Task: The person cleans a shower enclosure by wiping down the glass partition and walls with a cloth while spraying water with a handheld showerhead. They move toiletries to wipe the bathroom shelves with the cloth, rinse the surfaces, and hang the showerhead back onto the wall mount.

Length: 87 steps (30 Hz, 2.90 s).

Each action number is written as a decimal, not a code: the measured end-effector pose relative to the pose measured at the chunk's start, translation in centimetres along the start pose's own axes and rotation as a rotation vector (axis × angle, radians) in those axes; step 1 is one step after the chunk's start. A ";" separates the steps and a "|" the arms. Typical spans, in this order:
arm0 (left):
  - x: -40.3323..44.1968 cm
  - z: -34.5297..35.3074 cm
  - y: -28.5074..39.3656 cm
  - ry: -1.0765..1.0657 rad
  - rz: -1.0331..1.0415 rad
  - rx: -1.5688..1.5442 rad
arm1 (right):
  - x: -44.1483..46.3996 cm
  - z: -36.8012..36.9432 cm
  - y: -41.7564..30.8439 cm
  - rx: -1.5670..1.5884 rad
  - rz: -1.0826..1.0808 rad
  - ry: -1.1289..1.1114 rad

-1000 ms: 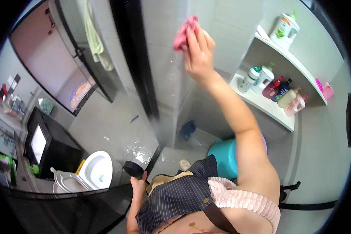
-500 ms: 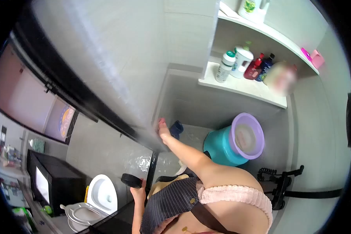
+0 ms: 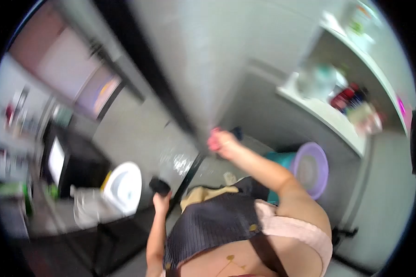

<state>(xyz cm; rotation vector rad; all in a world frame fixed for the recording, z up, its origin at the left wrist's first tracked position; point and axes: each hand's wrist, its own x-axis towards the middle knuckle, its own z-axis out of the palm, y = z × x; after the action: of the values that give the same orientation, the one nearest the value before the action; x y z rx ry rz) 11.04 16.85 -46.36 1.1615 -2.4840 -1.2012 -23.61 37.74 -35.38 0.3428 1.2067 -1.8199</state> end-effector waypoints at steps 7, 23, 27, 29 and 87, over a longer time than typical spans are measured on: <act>-10.5 -2.8 -3.1 0.307 -0.375 -0.180 | 0.5 1.6 3.8 -0.114 0.358 -0.151; -34.6 2.8 -7.3 0.733 -0.865 -0.343 | 6.4 10.3 22.4 -0.860 0.431 -0.464; -36.5 3.5 -4.2 0.864 -0.855 -0.429 | 4.2 12.0 25.6 -1.075 0.332 -0.539; -36.4 3.7 -2.7 0.854 -0.855 -0.403 | 4.6 11.7 29.0 -1.072 0.370 -0.669; -52.8 21.8 -2.2 2.026 -1.417 -0.696 | -0.6 13.4 46.1 -1.539 0.808 -1.192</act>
<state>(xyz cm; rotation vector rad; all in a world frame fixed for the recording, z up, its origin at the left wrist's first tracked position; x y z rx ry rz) 39.30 66.13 -52.63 1.9784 0.3111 -0.1781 16.56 21.21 -55.82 -0.8934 0.9482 0.0592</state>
